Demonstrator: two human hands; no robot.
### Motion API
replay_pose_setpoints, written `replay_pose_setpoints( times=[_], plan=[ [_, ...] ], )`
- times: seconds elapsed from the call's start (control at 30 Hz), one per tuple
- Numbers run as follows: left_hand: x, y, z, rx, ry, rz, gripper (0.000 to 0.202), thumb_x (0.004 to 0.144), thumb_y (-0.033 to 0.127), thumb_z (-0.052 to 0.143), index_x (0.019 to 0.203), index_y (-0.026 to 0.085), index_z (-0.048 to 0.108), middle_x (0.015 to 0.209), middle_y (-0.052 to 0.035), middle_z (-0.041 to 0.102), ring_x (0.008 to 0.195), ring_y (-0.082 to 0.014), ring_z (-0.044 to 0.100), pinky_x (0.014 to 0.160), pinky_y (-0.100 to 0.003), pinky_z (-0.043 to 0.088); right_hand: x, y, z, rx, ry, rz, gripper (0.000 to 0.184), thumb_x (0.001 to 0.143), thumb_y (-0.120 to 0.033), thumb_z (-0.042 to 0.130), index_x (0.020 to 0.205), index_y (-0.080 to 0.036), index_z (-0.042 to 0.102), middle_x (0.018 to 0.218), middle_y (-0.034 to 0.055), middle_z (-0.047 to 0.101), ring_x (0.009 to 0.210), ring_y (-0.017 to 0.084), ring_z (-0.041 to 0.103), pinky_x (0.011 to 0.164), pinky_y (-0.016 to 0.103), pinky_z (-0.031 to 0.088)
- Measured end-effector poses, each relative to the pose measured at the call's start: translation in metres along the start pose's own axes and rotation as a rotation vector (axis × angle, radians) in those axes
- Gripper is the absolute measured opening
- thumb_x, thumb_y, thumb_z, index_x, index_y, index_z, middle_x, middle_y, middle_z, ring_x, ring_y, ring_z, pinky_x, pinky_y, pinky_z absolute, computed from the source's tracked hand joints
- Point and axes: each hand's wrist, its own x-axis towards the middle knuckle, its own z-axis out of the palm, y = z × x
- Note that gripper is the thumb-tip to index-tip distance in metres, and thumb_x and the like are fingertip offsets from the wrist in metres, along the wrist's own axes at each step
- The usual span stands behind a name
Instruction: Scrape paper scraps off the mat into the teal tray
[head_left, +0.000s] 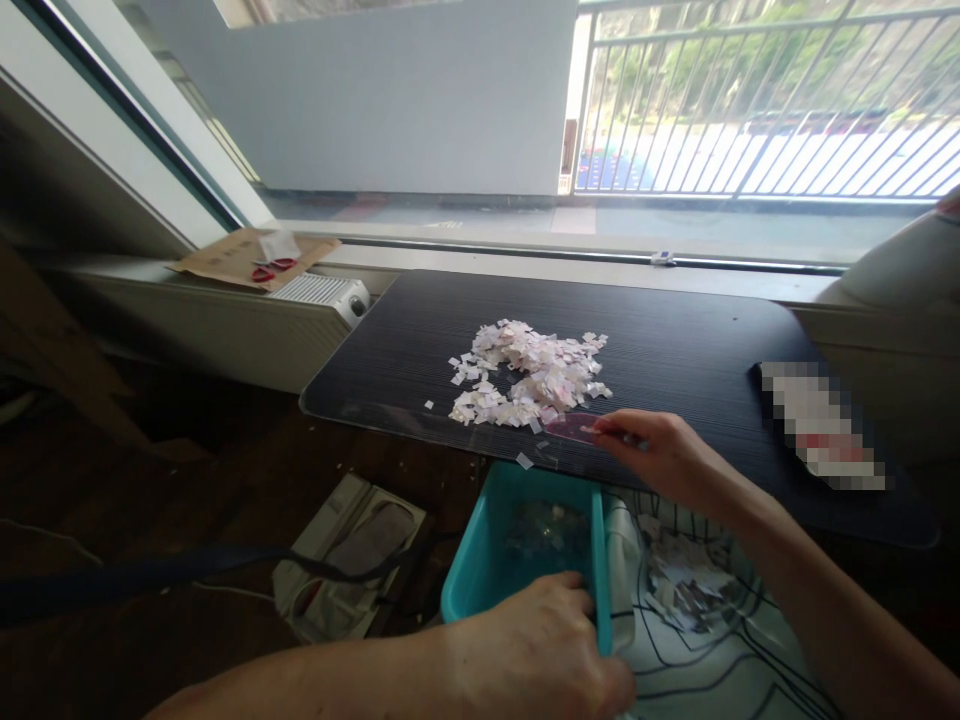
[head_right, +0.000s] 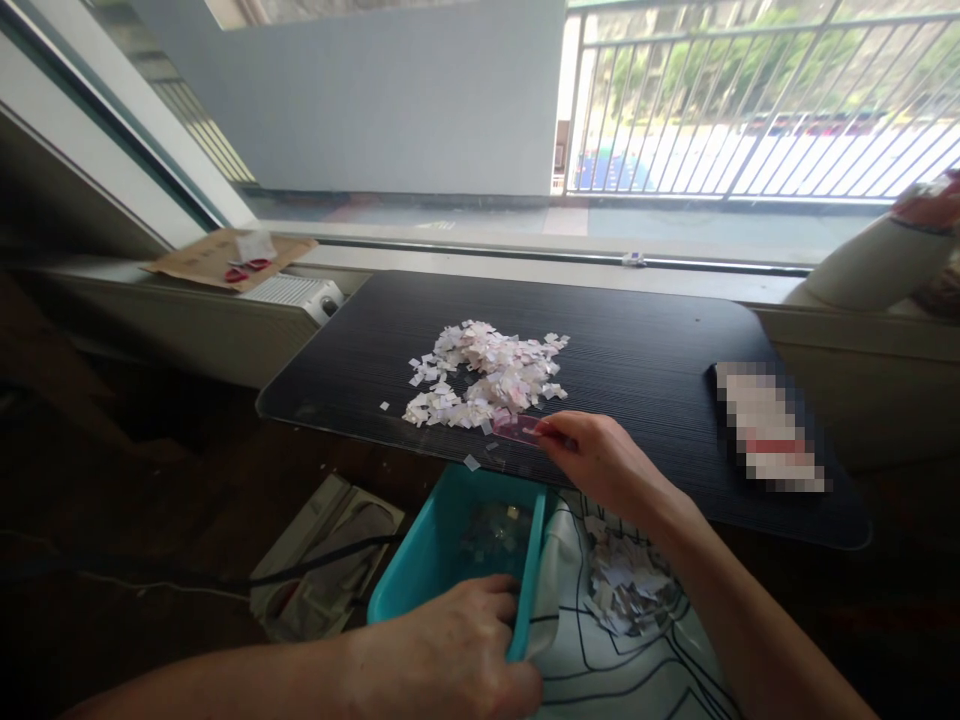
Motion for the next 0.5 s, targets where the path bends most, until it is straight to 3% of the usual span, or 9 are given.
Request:
replay_pose_setpoints(
  times=[0.23, 0.33, 0.5],
  plan=[
    [-0.013, -0.004, 0.004, 0.021, 0.062, -0.029, 0.024, 0.08, 0.03, 0.073, 0.071, 0.021, 0.054, 0.052, 0.0022, 0.054, 0.055, -0.019, 0.055, 0.067, -0.031, 0.043, 0.012, -0.018, 0.005, -0.151, -0.033, -0.14, 0.021, 0.091, -0.02, 0.053, 0.095, -0.017, 0.073, 0.089, 0.0063, 0.074, 0.078, 0.019, 0.067, 0.068, 0.026, 0.048],
    [-0.011, -0.005, 0.002, 0.016, 0.054, -0.02, 0.025, 0.079, 0.031, 0.075, 0.07, 0.021, 0.053, 0.05, 0.0021, 0.053, 0.053, -0.0195, 0.054, 0.067, -0.031, 0.042, 0.005, -0.016, 0.001, -0.152, -0.076, -0.148, 0.02, 0.092, -0.021, 0.053, 0.094, -0.019, 0.073, 0.085, 0.0047, 0.074, 0.075, 0.017, 0.067, 0.066, 0.025, 0.048],
    [-0.004, -0.005, -0.001, 0.004, 0.032, 0.007, 0.025, 0.083, 0.034, 0.072, 0.071, 0.021, 0.054, 0.05, 0.0018, 0.053, 0.053, -0.0198, 0.054, 0.066, -0.033, 0.042, 0.0, -0.014, -0.003, -0.167, -0.018, -0.125, 0.021, 0.092, -0.02, 0.053, 0.097, -0.017, 0.073, 0.089, 0.0061, 0.074, 0.079, 0.019, 0.067, 0.07, 0.026, 0.048]
  ],
)
